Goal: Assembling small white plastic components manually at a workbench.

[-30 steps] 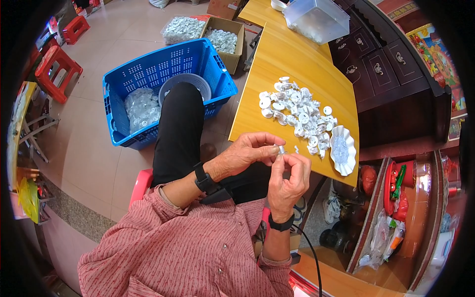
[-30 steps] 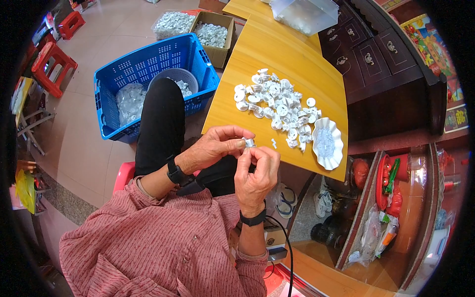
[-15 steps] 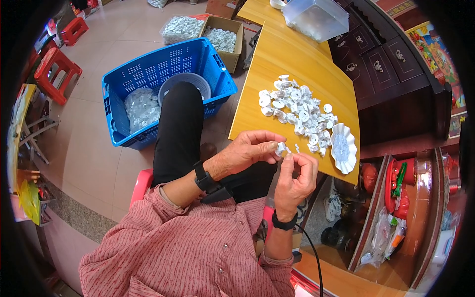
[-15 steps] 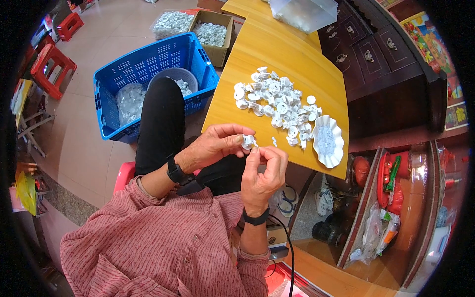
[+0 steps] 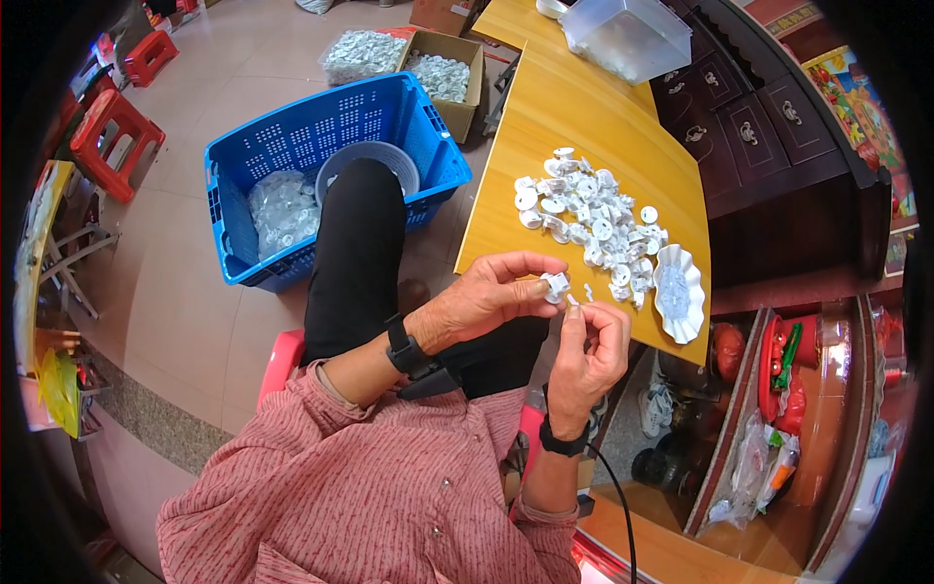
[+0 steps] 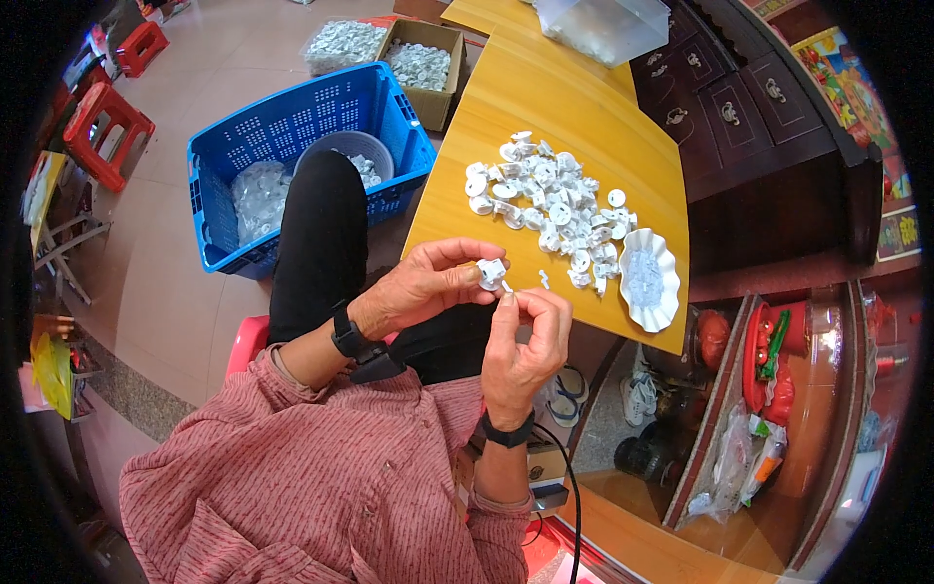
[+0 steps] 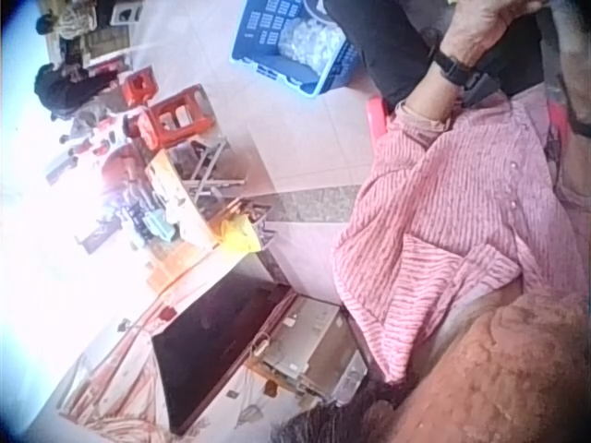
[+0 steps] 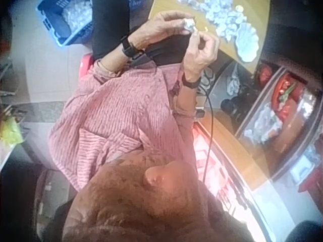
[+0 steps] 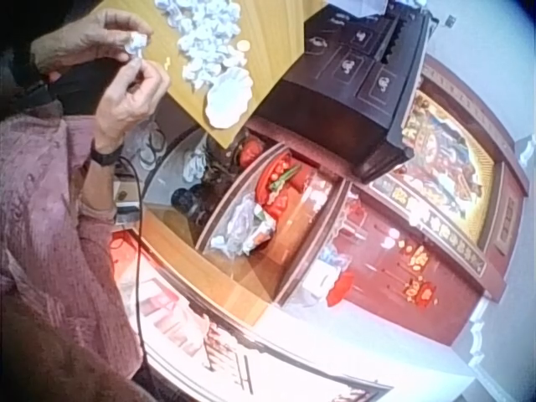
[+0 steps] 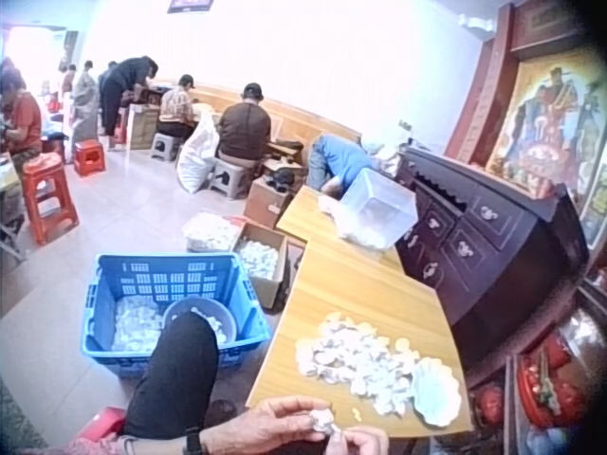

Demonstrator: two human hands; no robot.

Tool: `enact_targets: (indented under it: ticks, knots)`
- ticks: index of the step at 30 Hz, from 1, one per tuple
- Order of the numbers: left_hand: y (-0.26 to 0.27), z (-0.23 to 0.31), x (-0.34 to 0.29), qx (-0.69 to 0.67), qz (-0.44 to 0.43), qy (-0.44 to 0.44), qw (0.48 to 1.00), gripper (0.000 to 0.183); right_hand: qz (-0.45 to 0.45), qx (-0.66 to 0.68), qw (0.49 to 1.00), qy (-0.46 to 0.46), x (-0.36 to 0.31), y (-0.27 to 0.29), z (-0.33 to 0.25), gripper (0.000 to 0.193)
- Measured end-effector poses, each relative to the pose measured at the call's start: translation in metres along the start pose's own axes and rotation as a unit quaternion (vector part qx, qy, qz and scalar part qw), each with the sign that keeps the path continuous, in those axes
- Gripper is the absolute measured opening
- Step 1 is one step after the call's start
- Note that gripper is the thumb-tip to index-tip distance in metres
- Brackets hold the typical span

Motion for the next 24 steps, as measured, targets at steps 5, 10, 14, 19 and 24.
enact_targets:
  ticks: [5,10,14,19,24]
  knots:
    - [-0.001,-0.001,0.001,0.048,0.002,-0.021,0.999,0.038,-0.003,0.033,0.999,-0.029,-0.001,-0.001,0.006,0.008]
    - [-0.002,-0.001,0.001,0.118,-0.013,-0.028,0.993,0.038,-0.005,0.117,0.988,-0.104,-0.006,-0.005,0.017,0.005]
    - [-0.001,0.000,0.000,0.202,-0.005,-0.020,0.979,0.037,-0.011,0.122,0.986,-0.115,-0.004,-0.003,0.015,0.004]
    - [-0.009,0.005,-0.001,0.202,-0.013,-0.043,0.978,0.035,-0.012,0.201,0.964,-0.173,-0.005,-0.004,0.016,0.004]
    - [-0.002,-0.002,-0.001,0.063,0.000,0.018,0.998,0.038,-0.005,0.178,0.976,-0.124,-0.003,-0.002,0.012,0.005]
Point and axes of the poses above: each hand's wrist, its own x-axis towards the middle knuckle, its own y-axis out of the back of the hand, z = x × y, the point moved 5 cm from there along x, towards the middle knuckle, and after that the axes turned 2 degrees about z, right-handed, at the moved point
